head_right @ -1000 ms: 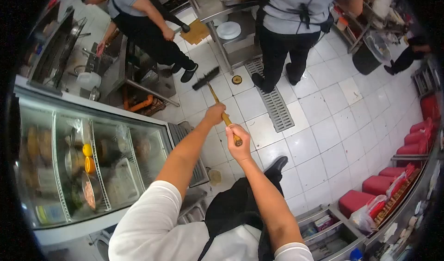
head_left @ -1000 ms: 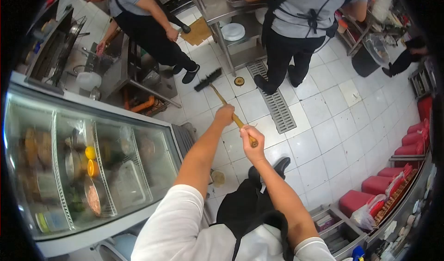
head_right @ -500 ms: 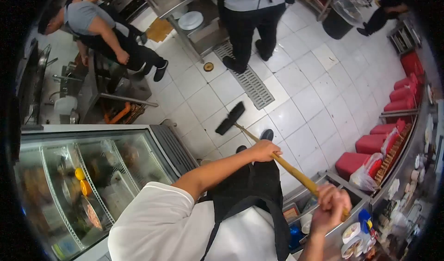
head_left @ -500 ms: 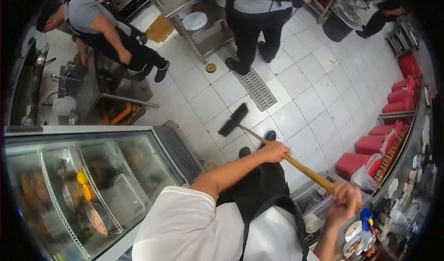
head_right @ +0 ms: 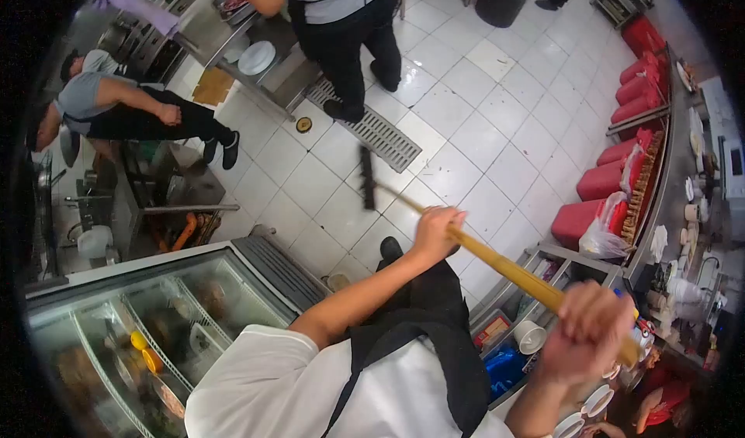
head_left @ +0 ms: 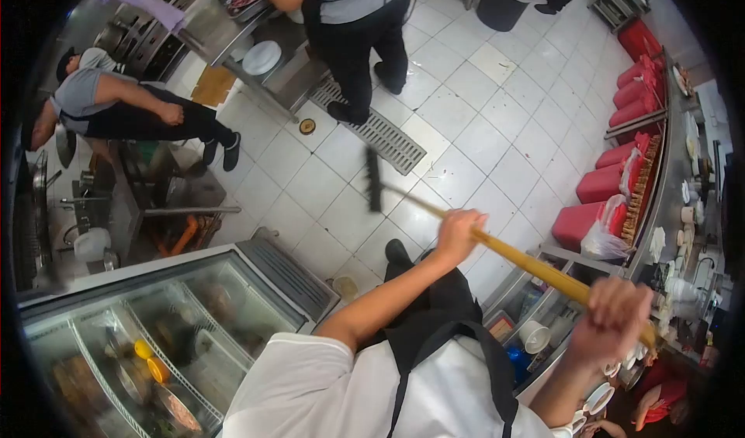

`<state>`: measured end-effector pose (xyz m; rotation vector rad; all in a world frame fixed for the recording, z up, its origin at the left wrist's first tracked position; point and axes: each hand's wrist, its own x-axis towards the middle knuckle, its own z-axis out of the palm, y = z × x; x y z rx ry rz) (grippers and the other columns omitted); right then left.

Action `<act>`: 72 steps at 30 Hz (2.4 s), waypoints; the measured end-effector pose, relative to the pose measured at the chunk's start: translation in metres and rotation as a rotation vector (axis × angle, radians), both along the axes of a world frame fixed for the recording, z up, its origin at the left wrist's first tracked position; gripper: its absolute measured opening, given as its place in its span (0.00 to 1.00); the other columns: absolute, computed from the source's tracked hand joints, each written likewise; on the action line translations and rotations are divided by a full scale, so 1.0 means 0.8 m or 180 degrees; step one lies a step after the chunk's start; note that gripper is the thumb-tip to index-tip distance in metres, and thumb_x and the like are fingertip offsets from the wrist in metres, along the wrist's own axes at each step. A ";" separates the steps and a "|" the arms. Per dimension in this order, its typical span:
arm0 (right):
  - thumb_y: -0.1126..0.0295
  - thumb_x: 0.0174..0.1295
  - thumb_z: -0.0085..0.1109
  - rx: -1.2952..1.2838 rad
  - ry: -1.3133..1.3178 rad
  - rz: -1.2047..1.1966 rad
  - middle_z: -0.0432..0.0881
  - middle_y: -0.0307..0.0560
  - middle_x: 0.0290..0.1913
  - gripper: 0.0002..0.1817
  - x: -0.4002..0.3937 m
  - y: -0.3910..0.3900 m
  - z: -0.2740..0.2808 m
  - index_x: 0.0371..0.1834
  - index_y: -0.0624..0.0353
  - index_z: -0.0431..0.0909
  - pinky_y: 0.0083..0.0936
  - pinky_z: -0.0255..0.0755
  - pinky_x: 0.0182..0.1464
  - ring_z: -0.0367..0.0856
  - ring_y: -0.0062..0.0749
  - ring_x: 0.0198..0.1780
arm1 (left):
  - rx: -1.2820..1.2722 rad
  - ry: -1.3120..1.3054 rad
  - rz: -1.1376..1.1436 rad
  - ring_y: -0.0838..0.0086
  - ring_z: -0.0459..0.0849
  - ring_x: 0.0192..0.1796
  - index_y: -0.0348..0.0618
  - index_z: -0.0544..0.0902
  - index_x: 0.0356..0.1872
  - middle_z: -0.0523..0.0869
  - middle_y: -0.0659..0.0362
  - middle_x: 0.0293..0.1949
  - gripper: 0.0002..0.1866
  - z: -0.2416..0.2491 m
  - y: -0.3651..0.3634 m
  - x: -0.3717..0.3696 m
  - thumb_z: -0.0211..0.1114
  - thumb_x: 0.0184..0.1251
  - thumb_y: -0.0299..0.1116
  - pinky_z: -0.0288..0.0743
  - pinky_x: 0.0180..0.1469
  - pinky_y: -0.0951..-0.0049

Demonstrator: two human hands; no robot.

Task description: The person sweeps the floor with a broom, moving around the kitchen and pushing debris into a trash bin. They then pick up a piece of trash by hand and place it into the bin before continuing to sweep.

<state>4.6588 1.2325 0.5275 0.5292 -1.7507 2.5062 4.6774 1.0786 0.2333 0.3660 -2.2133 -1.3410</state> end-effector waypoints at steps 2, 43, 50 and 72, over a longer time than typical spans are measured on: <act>0.57 0.80 0.48 0.0005 -0.0882 -0.0825 0.57 0.33 0.19 0.23 -0.011 -0.028 -0.033 0.23 0.51 0.60 0.24 0.58 0.27 0.56 0.20 0.20 | 0.0044 -0.0345 0.0117 0.45 0.80 0.31 0.39 0.77 0.21 0.80 0.46 0.23 0.16 -0.045 -0.010 0.029 0.67 0.69 0.33 0.72 0.37 0.48; 0.75 0.58 0.66 0.0622 0.1138 0.0681 0.68 0.47 0.14 0.17 -0.264 -0.074 -0.050 0.17 0.58 0.68 0.37 0.62 0.20 0.71 0.45 0.15 | -0.0919 -0.0495 -0.2340 0.46 0.76 0.29 0.41 0.77 0.19 0.79 0.47 0.22 0.17 -0.120 -0.023 -0.297 0.64 0.71 0.31 0.69 0.35 0.49; 0.78 0.46 0.65 0.0689 0.1257 0.0527 0.71 0.42 0.16 0.13 -0.334 -0.139 -0.079 0.17 0.55 0.68 0.35 0.65 0.22 0.74 0.42 0.18 | -0.0671 0.0130 -0.2516 0.47 0.78 0.30 0.39 0.78 0.20 0.79 0.47 0.22 0.14 -0.126 -0.066 -0.435 0.65 0.67 0.27 0.71 0.34 0.50; 0.69 0.67 0.58 0.1085 -0.0273 -0.3340 0.60 0.35 0.19 0.18 -0.172 0.029 0.116 0.21 0.53 0.62 0.28 0.56 0.27 0.60 0.28 0.21 | 0.0561 -0.0721 -0.6560 0.45 0.83 0.33 0.42 0.84 0.24 0.84 0.47 0.24 0.14 0.037 0.203 -0.321 0.68 0.68 0.39 0.75 0.37 0.48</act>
